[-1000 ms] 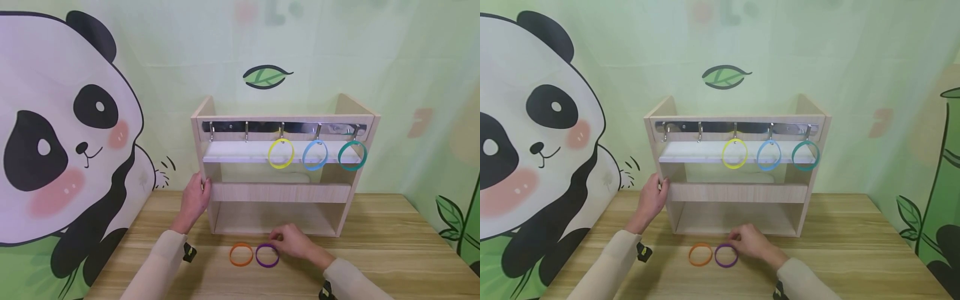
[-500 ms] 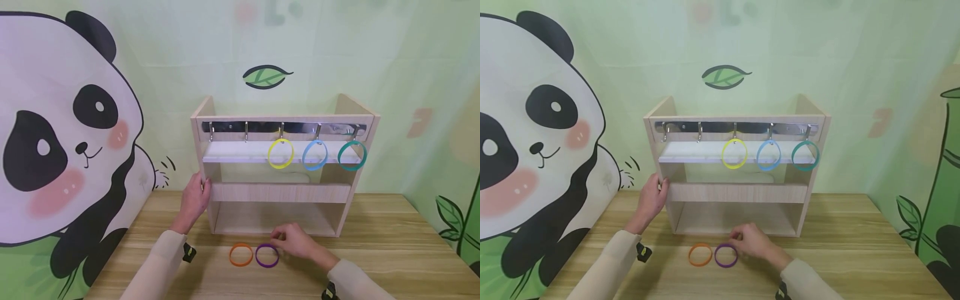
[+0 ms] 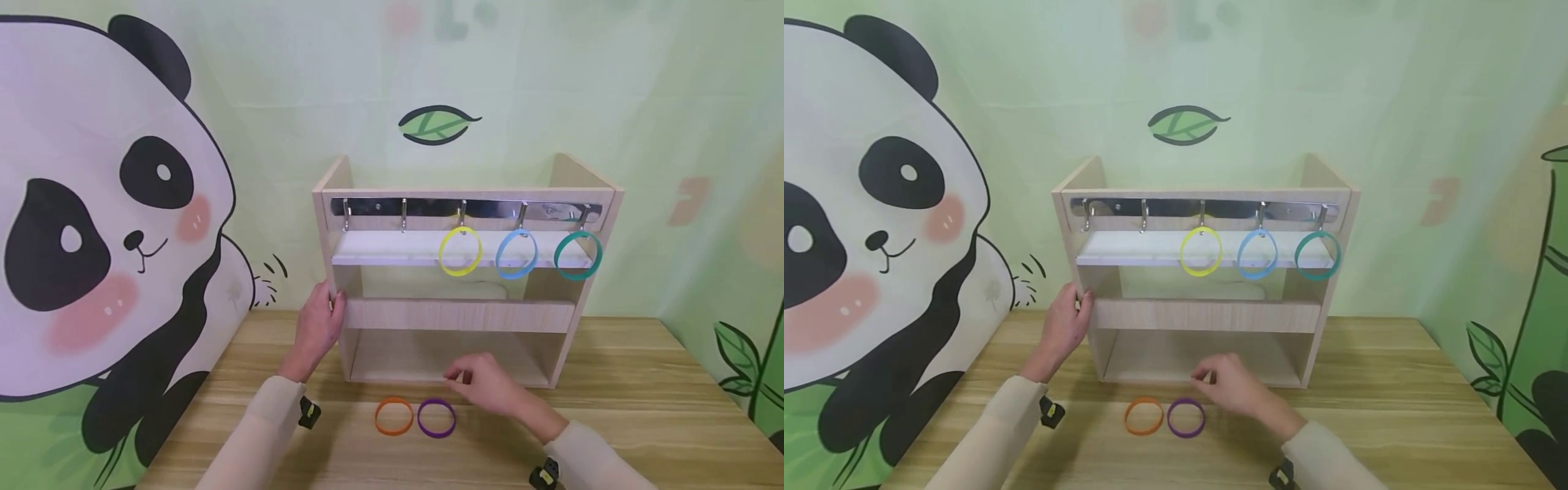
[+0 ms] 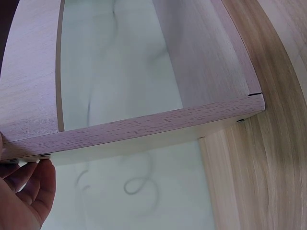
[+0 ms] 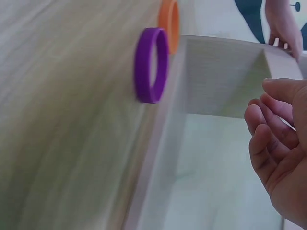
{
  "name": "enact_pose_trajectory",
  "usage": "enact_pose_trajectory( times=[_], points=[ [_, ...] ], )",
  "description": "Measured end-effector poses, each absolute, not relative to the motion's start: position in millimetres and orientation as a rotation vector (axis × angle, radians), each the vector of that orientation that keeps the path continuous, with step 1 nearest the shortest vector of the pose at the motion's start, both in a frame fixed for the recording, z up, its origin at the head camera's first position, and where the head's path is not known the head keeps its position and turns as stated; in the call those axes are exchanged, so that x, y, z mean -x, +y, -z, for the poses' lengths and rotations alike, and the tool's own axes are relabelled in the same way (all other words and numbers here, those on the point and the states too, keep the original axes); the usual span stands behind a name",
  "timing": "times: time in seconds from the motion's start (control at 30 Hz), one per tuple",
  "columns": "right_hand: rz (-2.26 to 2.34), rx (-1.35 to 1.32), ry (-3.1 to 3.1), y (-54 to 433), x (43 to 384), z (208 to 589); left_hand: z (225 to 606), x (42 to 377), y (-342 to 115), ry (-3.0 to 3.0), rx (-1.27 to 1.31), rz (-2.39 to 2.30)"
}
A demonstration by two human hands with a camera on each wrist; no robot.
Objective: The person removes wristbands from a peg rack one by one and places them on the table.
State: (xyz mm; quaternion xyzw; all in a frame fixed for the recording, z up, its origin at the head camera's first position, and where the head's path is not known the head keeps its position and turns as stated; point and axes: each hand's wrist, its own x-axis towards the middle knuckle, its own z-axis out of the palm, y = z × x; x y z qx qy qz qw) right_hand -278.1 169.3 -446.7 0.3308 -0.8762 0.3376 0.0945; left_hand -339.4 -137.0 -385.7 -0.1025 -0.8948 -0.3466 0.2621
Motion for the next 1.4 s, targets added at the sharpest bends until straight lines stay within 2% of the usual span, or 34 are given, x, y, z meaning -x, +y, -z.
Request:
enact_pose_trajectory(
  times=[0.7, 1.4],
  points=[
    [-0.895, -0.938, -2.444, 179, 256, 375, 385, 338, -136, -2.428, 0.273, 0.958],
    [-0.773, -0.901, -2.069, 183, 264, 310, 387, 342, -137, -2.365, 0.296, 0.917]
  ],
)
